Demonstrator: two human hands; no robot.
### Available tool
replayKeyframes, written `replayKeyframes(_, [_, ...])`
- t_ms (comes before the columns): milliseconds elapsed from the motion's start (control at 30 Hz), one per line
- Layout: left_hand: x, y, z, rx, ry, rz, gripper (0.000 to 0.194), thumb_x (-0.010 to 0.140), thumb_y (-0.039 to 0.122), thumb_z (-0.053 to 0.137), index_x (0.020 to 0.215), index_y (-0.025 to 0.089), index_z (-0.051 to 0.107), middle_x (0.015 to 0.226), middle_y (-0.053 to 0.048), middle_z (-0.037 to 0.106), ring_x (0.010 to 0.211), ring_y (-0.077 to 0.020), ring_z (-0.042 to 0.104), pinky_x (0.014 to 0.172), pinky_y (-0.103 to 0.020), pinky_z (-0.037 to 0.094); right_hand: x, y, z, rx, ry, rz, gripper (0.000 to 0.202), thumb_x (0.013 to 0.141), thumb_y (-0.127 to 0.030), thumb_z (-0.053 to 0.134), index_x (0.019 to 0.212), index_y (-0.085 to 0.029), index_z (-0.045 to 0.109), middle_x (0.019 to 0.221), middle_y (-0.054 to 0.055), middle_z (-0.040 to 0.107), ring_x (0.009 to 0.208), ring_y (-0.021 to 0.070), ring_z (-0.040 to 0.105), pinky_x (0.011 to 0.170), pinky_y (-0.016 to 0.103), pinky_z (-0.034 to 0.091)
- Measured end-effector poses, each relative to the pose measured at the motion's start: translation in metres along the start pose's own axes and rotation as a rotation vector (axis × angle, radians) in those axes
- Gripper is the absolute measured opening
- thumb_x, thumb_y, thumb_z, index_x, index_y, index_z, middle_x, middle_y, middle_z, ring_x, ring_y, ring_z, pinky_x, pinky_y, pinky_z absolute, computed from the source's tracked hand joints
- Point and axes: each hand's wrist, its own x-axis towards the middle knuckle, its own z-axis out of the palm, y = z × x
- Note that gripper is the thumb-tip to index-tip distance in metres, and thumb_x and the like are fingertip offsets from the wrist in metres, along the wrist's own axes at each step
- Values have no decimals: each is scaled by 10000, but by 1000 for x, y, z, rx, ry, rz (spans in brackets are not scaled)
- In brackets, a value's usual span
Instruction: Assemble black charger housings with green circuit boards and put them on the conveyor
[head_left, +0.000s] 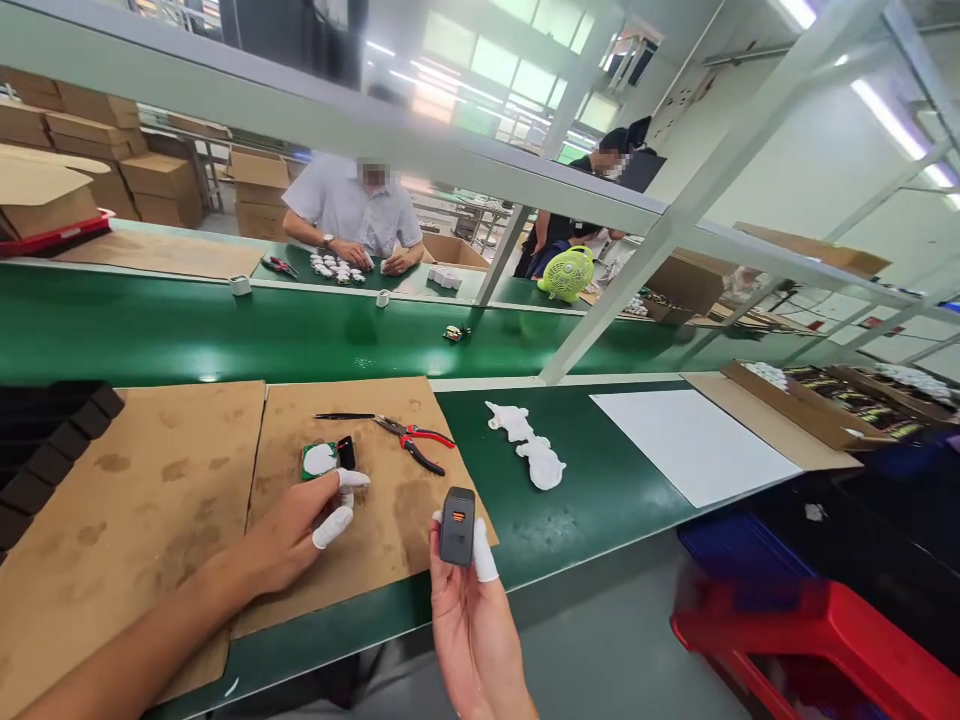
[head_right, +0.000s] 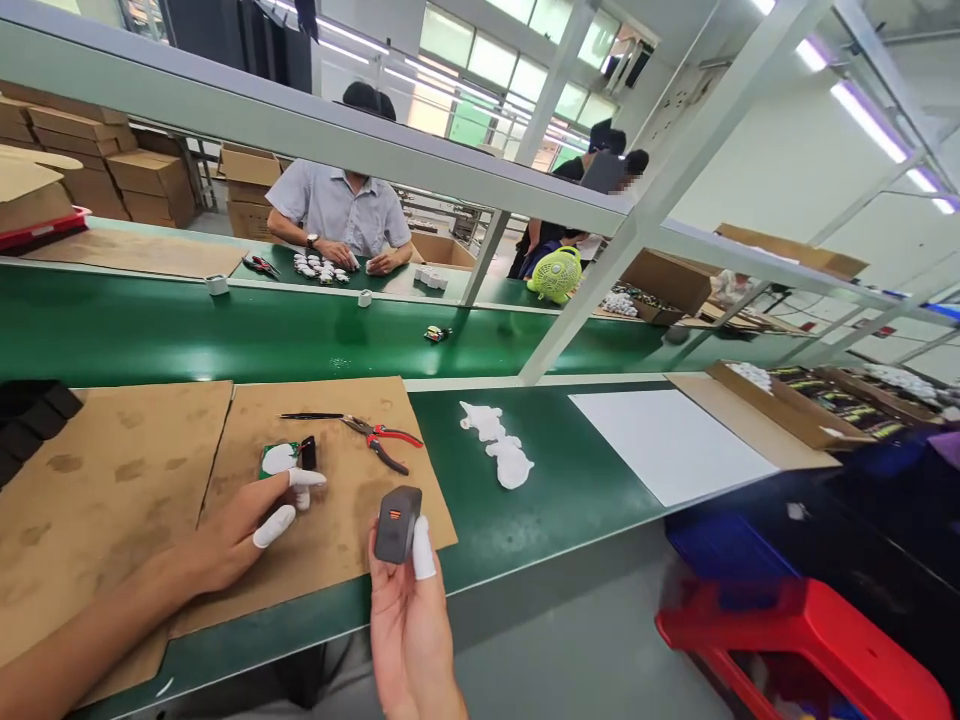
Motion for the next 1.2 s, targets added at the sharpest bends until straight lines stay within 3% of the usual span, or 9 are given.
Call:
replayKeyframes(100, [-2, -6, 3, 10, 6, 8, 532, 1172, 599, 369, 1328, 189, 671, 1019, -81, 745, 894, -260, 688, 830, -382, 550, -2, -11, 5, 260, 17, 170, 373, 999, -551, 892, 1225, -253, 892, 1373, 83, 858, 1321, 282, 824, 1220, 483, 629])
replayKeyframes(333, [-2, -9, 4, 33, 4, 18, 479, 1172, 575, 375, 1174, 195, 666, 1013, -76, 738, 877, -245, 666, 842, -387, 546, -6, -12, 13, 227, 53, 157, 377, 1040, -585, 828, 1209, -256, 896, 1346, 86, 867, 1289, 280, 840, 1180, 483, 661])
replayKeyframes(400, [-1, -6, 3, 31, 3, 11, 480, 1168, 580, 377, 1143, 195, 663, 998, -72, 733, 859, -239, 661, 832, -383, 545, -7, -11, 12, 63, 57, 42, 393, 1103, -576, 744, 1300, -258, 866, 1346, 99, 866, 1238, 270, 858, 1095, 452, 723])
replayKeyframes(467, [0, -3, 2, 24, 5, 10, 484, 1161, 581, 382, 1157, 192, 670, 983, -69, 729, 842, -238, 659, 814, -377, 541, -6, -10, 9, -265, 63, -240, 371, 1159, -498, 673, 1406, -258, 812, 1335, 120, 857, 1177, 255, 865, 986, 406, 759])
replayKeyframes(567, [0, 0, -1, 26, -4, 8, 477, 1152, 562, 397, 1199, 182, 681, 981, -71, 725, 843, -242, 662, 813, -377, 537, -2, -3, 3, -662, -28, -560, 295, 1115, -337, 747, 1394, -281, 826, 1297, 123, 837, 1179, 252, 833, 1022, 384, 719])
replayKeyframes(667, [0, 2, -2, 39, -8, 1, 458, 1144, 541, 426, 1225, 174, 689, 986, -73, 728, 853, -247, 667, 823, -381, 537, 3, 7, -2, -801, -195, -556, 297, 1081, -247, 756, 1346, -320, 867, 1228, 111, 828, 1152, 256, 824, 1045, 370, 687])
replayKeyframes(767, [1, 1, -1, 43, 5, 24, 455, 1139, 535, 449, 1267, 174, 694, 991, -71, 738, 845, -245, 671, 814, -377, 537, 8, 17, -6, -900, -269, -542, 324, 1114, -226, 683, 1376, -313, 852, 1190, 112, 805, 1088, 239, 822, 973, 337, 686])
replayKeyframes(967, [2, -3, 0, 88, 81, 47, 454, 1161, 495, 428, 1277, 160, 712, 955, -71, 733, 833, -244, 673, 800, -371, 530, 16, 27, -12, -938, -165, -577, 463, 1078, -311, 793, 1526, -231, 706, 1216, 120, 844, 1051, 248, 837, 933, 349, 697])
replayKeyframes(1200, [3, -2, -1, 162, 127, 65, 391, 1165, 450, 459, 1200, 171, 730, 928, -68, 741, 808, -243, 665, 766, -366, 512, 15, 33, -9, -939, -121, -601, 398, 1073, -348, 802, 1463, -282, 754, 1255, 87, 845, 1139, 272, 837, 1025, 404, 703])
